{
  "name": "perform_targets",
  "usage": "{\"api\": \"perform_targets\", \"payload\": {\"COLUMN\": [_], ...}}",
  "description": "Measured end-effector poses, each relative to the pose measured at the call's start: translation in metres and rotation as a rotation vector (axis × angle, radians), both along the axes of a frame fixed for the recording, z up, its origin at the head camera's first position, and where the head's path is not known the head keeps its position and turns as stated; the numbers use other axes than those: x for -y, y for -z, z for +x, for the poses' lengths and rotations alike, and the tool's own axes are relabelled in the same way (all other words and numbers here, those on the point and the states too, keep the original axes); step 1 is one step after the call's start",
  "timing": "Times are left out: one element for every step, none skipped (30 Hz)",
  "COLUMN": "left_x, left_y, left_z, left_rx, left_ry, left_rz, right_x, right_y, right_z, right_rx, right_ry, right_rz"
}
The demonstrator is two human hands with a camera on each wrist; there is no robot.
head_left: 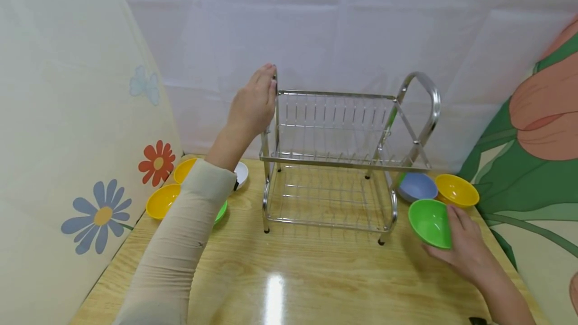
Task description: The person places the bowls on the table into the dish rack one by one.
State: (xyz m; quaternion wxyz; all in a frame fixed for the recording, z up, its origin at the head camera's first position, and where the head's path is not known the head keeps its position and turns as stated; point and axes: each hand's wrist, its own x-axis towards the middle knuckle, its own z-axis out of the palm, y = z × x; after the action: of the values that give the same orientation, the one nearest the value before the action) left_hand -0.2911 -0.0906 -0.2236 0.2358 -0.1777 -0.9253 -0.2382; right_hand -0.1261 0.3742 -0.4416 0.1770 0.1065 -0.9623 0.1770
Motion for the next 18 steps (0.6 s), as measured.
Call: {"api": "perform_targets", "payload": {"left_x": [0.0, 0.0, 0.0, 0.0, 0.0, 0.0, 0.0, 0.0, 0.0, 0.0, 0.0, 0.0, 0.0, 0.0, 0.0, 0.0, 0.0, 0.0], "left_y": [0.0, 0.0, 0.001, 0.001, 0.001, 0.001, 0.002, 0.002, 0.002, 0.002, 0.003, 0.003, 0.003, 0.003, 0.003, 0.003, 0.003, 0.003], "left_z": [0.0, -0.001, -0.001, -0.001, -0.002, -0.002, -0.003, -0.003, -0.003, -0.003, -0.003, -0.003, -0.003, -0.003, -0.003, -0.003, -0.003, -0.003], "left_rx": [-0.001, 0.0, 0.0, -0.002, -0.003, -0.003, -0.002, 0.0, -0.001, 0.0, 0.0, 0.001, 0.002, 0.002, -0.001, -0.001, -0.002, -0.002], "left_ry": [0.0, 0.001, 0.0, 0.001, 0.0, 0.0, -0.001, -0.003, -0.004, -0.004, -0.005, -0.005, -0.005, -0.006, -0.005, -0.005, -0.005, -0.005], "left_rz": [0.0, 0.0, 0.0, 0.0, 0.0, 0.001, 0.001, 0.001, 0.002, 0.003, 0.004, 0.005, 0.005, 0.006, 0.007, 0.009, 0.01, 0.01], "right_x": [0.001, 0.003, 0.004, 0.005, 0.006, 0.008, 0.009, 0.011, 0.012, 0.014, 0.016, 0.017, 0.019, 0.021, 0.023, 0.025, 0.027, 0.028], "right_y": [-0.001, -0.002, -0.004, -0.005, -0.006, -0.008, -0.009, -0.01, -0.011, -0.013, -0.014, -0.016, -0.017, -0.019, -0.02, -0.022, -0.023, -0.024], "right_z": [0.001, 0.002, 0.003, 0.003, 0.004, 0.005, 0.006, 0.007, 0.008, 0.009, 0.01, 0.01, 0.011, 0.013, 0.013, 0.014, 0.015, 0.015], "right_rx": [-0.01, -0.017, -0.024, -0.033, -0.04, -0.046, -0.053, -0.057, -0.061, -0.064, -0.061, -0.059, -0.054, -0.048, -0.043, -0.037, -0.032, -0.031], "right_ry": [-0.003, -0.006, -0.008, -0.011, -0.014, -0.017, -0.022, -0.025, -0.028, -0.031, -0.032, -0.034, -0.034, -0.034, -0.035, -0.035, -0.036, -0.04], "right_rz": [0.001, 0.0, 0.0, 0.0, -0.001, -0.003, -0.007, -0.008, -0.011, -0.012, -0.016, -0.019, -0.02, -0.021, -0.022, -0.021, -0.022, -0.022]}}
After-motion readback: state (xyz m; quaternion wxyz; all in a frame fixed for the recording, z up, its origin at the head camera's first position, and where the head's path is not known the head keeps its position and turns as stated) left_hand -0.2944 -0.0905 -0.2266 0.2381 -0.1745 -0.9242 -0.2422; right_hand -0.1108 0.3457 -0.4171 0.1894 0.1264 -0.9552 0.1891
